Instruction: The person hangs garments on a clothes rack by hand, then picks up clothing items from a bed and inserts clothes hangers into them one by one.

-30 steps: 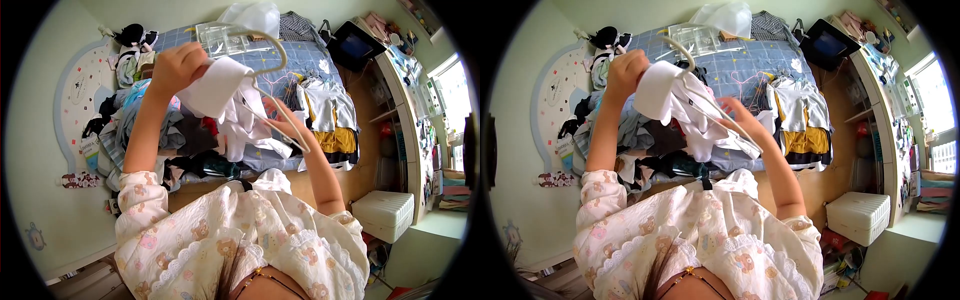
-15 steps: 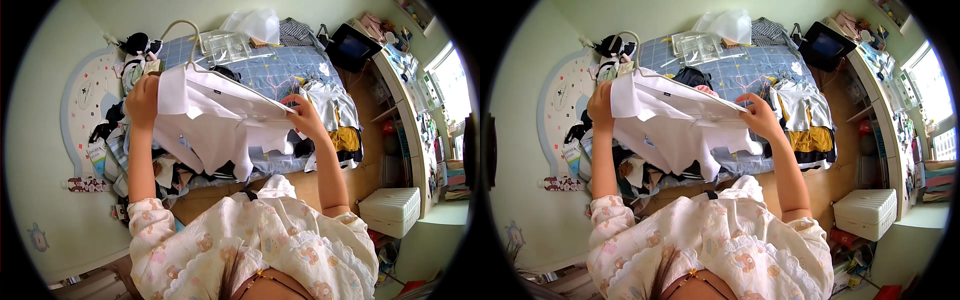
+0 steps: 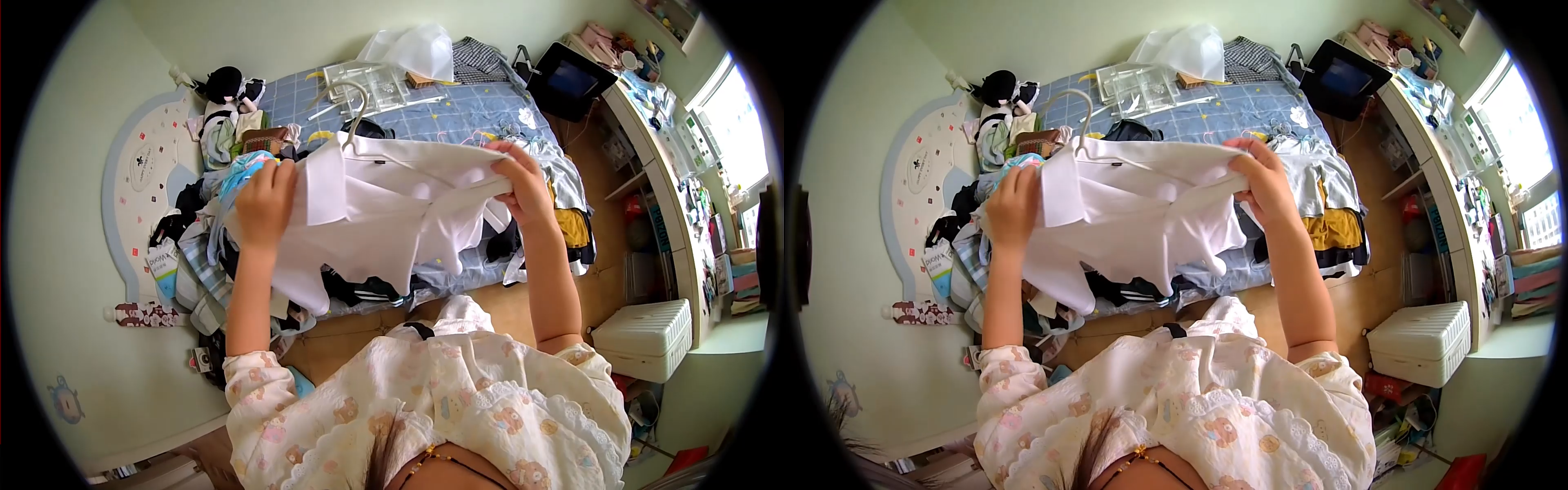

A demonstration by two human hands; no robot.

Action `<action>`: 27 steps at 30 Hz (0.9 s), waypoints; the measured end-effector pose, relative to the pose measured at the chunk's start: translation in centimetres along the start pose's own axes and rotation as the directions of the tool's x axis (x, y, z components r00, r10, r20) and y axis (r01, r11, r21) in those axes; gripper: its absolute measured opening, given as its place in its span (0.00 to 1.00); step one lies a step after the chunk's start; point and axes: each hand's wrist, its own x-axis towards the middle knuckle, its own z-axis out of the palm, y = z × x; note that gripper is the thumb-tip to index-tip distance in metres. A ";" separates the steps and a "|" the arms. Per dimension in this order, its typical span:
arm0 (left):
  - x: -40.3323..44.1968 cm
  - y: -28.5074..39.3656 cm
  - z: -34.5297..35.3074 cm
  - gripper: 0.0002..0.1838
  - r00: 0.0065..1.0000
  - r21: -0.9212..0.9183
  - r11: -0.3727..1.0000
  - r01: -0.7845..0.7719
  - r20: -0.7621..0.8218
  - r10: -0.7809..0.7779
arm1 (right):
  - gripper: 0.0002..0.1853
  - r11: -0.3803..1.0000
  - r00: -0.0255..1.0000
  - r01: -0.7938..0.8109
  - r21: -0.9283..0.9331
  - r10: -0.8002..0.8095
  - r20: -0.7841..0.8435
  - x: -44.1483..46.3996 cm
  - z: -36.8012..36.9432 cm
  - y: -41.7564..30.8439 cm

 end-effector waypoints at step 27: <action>4.8 3.3 2.1 0.05 0.995 -0.554 0.827 0.101 0.049 -0.089 | 0.07 -0.125 0.620 0.583 -0.803 -0.571 0.539 -0.1 1.9 -3.7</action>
